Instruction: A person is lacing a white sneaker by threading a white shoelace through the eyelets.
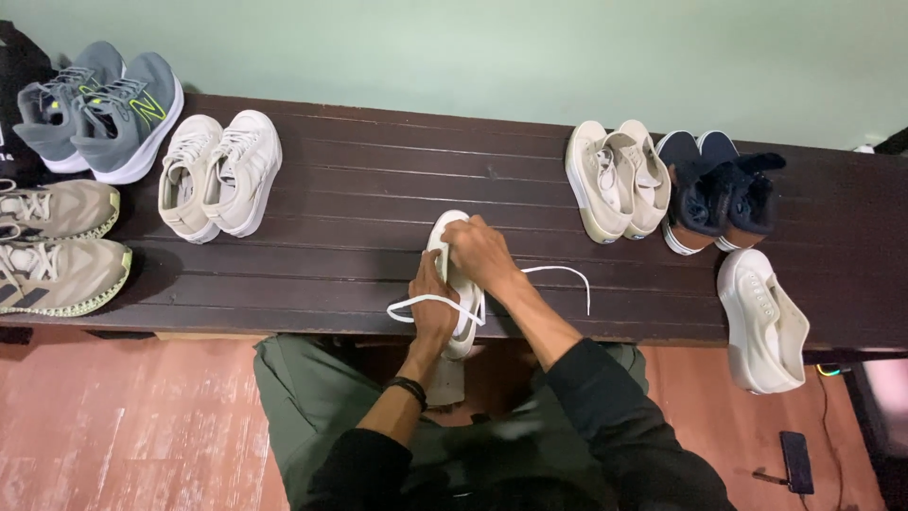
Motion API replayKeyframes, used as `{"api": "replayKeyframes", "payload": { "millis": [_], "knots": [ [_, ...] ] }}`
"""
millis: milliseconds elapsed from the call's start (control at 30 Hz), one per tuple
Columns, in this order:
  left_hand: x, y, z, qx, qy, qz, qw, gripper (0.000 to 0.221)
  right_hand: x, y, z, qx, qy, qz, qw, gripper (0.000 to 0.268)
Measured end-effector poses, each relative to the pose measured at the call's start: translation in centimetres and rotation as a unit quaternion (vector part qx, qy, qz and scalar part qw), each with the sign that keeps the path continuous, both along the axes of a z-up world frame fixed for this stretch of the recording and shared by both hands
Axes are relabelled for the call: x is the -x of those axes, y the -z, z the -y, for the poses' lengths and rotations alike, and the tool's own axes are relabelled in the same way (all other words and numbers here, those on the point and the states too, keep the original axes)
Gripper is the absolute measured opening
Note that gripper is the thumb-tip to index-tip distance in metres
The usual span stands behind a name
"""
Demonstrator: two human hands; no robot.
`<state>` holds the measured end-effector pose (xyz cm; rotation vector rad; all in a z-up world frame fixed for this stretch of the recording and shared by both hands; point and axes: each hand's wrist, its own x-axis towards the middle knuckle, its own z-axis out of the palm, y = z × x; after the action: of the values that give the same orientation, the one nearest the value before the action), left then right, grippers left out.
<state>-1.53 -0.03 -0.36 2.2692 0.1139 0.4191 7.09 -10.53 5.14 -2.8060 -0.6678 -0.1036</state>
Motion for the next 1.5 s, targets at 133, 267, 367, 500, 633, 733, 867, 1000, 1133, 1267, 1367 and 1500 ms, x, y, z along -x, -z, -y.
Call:
{"api": "replayKeyframes", "payload": {
  "millis": [133, 267, 367, 500, 633, 733, 867, 1000, 1133, 1267, 1367, 1500],
  "knots": [
    [-0.3, 0.4, -0.5, -0.001, 0.016, 0.009, 1.000, 0.067, -0.5, 1.4, -0.6, -0.001, -0.004, 0.030, 1.000, 0.017],
    [0.4, -1.5, 0.3, -0.018, -0.008, -0.011, 1.000, 0.060, -1.5, 3.4, 0.5, -0.111, 0.068, 0.007, 0.991, 0.017],
    [-0.1, -0.9, 0.2, -0.026, -0.018, -0.021, 0.999, 0.060, -1.2, 1.3, 0.3, -0.233, 0.146, -0.017, 0.961, 0.016],
    [0.4, -2.0, 0.1, -0.014, -0.001, -0.025, 1.000, 0.059, -1.6, 1.4, 0.4, -0.220, 0.149, -0.066, 0.962, 0.021],
    [-1.1, 2.6, -0.3, -0.005, 0.015, -0.026, 1.000, 0.069, -1.4, -3.1, 0.2, -0.121, 0.039, -0.061, 0.990, 0.024],
    [-1.2, 2.7, -0.3, -0.010, 0.017, -0.033, 0.999, 0.070, -1.2, -2.8, -0.5, -0.021, -0.026, -0.012, 0.999, 0.024],
    [-0.9, 2.7, -0.6, 0.003, 0.032, -0.044, 0.999, 0.069, -2.0, 0.4, -0.9, 0.083, -0.073, 0.078, 0.991, 0.016],
    [-1.0, 2.1, -0.8, 0.004, 0.040, -0.041, 0.998, 0.070, -2.8, -1.1, 0.0, -0.108, 0.098, -0.060, 0.987, 0.013],
    [0.0, 0.6, -0.6, 0.077, 0.049, -0.027, 0.995, 0.063, -4.6, 0.8, 3.5, -0.132, 0.185, -0.039, 0.973, 0.011],
    [-0.7, 0.3, -0.2, 0.068, 0.035, -0.021, 0.997, 0.062, -4.5, 0.2, 2.5, -0.121, 0.107, -0.063, 0.985, 0.030],
    [-0.3, -0.2, -0.3, 0.064, 0.035, -0.025, 0.997, 0.061, -3.1, -0.8, 0.3, -0.061, 0.017, -0.033, 0.997, 0.030],
    [-0.1, -1.9, -0.5, 0.063, 0.040, -0.046, 0.996, 0.064, -2.3, 1.0, -0.2, 0.062, -0.043, -0.039, 0.996, 0.023]
  ]
}}
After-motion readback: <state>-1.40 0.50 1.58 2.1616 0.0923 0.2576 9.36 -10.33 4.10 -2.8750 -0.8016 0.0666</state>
